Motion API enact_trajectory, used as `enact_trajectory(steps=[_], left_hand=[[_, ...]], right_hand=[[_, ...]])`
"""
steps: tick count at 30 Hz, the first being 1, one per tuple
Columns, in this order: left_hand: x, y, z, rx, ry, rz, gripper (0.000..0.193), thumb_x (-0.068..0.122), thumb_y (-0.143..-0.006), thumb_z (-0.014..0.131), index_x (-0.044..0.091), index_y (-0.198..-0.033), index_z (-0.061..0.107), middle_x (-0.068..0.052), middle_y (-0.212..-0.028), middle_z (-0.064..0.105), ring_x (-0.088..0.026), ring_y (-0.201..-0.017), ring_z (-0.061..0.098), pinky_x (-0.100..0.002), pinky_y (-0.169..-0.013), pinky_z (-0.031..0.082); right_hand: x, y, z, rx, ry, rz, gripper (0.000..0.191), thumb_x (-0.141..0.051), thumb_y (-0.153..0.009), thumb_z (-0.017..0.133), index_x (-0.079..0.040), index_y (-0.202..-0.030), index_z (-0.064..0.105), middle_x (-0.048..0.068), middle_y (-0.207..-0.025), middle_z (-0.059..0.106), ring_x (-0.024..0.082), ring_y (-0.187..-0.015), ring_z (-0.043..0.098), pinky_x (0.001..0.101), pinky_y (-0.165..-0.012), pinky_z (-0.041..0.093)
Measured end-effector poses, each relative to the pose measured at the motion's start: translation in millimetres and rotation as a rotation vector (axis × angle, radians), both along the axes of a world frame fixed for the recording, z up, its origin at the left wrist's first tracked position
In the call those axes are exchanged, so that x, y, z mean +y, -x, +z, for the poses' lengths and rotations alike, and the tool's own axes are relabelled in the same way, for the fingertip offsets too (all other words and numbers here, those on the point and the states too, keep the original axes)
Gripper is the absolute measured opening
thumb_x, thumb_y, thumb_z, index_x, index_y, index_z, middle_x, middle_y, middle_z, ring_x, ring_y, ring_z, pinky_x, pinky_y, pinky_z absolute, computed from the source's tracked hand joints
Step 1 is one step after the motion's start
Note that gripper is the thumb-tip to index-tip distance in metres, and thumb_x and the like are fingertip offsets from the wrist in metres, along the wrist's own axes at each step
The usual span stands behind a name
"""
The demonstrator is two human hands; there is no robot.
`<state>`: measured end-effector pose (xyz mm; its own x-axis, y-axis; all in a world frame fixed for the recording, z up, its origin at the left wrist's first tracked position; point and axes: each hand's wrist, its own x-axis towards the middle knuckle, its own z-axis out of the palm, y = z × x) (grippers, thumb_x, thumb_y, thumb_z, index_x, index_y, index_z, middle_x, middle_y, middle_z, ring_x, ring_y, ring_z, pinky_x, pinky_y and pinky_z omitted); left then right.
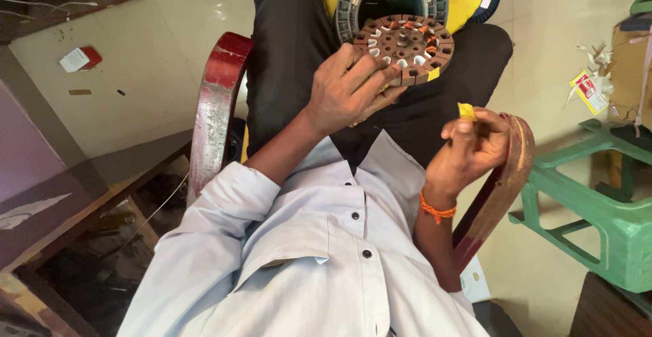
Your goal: The person sits in a workshop chair with an electric motor armature on their lap. They cut insulation material with scissors, use a screwdriver on the armature, and press yellow wedge strips into the slots around the armature one by one, fitting each wedge into place by hand.
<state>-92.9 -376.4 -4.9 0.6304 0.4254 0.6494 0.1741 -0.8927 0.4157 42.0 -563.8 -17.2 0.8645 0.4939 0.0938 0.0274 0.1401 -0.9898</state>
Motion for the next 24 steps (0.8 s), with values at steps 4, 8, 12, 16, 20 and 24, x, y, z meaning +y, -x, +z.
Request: enact_trajectory(steps=[4, 8, 12, 16, 20, 24], left_hand=[[-4.4, -7.8, -5.2, -0.027, -0.024, 0.037, 0.036, 0.023, -0.086, 0.093, 0.008, -0.112, 0.073, 0.001, -0.098, 0.061, -0.018, -0.086, 0.058, -0.031, -0.071, 0.051], [-5.1, -13.5, -7.0, -0.055, -0.044, 0.060, 0.034, 0.022, -0.086, 0.093, 0.008, -0.109, 0.072, 0.002, -0.096, 0.059, -0.017, -0.084, 0.056, -0.030, -0.071, 0.051], [-4.2, -18.2, -5.2, -0.044, -0.010, 0.049, 0.034, 0.023, -0.086, 0.093, 0.008, -0.108, 0.072, 0.001, -0.093, 0.057, -0.019, -0.083, 0.055, -0.031, -0.070, 0.051], [0.2, -17.6, -3.1, -0.044, -0.003, 0.011, 0.039, 0.027, -0.085, 0.092, 0.008, -0.114, 0.073, 0.000, -0.093, 0.056, -0.020, -0.085, 0.055, -0.031, -0.071, 0.052], [2.9, -19.6, 0.0, -0.027, 0.008, 0.009, 0.041, 0.031, -0.086, 0.089, 0.010, -0.117, 0.073, 0.001, -0.097, 0.056, -0.020, -0.090, 0.056, -0.031, -0.072, 0.053], [11.3, -22.7, 6.0, 0.028, 0.199, -0.081, 0.041, 0.033, -0.085, 0.088, 0.014, -0.117, 0.071, 0.000, -0.103, 0.060, -0.022, -0.093, 0.056, -0.032, -0.074, 0.054]], right_hand=[[15.9, 11.0, 14.7, -0.049, 0.049, 0.017, 0.016, -0.007, -0.105, 0.071, -0.001, -0.112, 0.058, 0.010, -0.099, 0.062, 0.011, -0.068, 0.054, 0.0239, -0.065, 0.047], [25.3, 12.6, 27.1, -0.053, 0.043, 0.036, 0.013, -0.006, -0.105, 0.069, -0.001, -0.110, 0.058, 0.008, -0.103, 0.060, 0.010, -0.066, 0.052, 0.0226, -0.064, 0.046], [31.7, 11.4, 25.7, -0.057, -0.044, 0.072, 0.015, -0.007, -0.102, 0.070, -0.004, -0.107, 0.056, 0.004, -0.114, 0.056, 0.009, -0.074, 0.051, 0.0248, -0.066, 0.047], [35.5, 11.5, 11.4, 0.157, -0.267, 0.147, 0.018, -0.007, -0.102, 0.072, -0.007, -0.110, 0.056, 0.003, -0.110, 0.055, 0.009, -0.084, 0.052, 0.0268, -0.071, 0.047], [40.6, 13.2, -6.8, 0.304, -0.292, 0.137, 0.018, -0.004, -0.103, 0.072, -0.007, -0.109, 0.055, 0.003, -0.107, 0.057, 0.008, -0.080, 0.052, 0.0263, -0.068, 0.048], [49.8, 12.9, -20.9, 0.150, -0.189, 0.091, 0.016, -0.002, -0.100, 0.069, -0.005, -0.108, 0.055, 0.006, -0.101, 0.062, 0.011, -0.074, 0.057, 0.0276, -0.067, 0.051]])
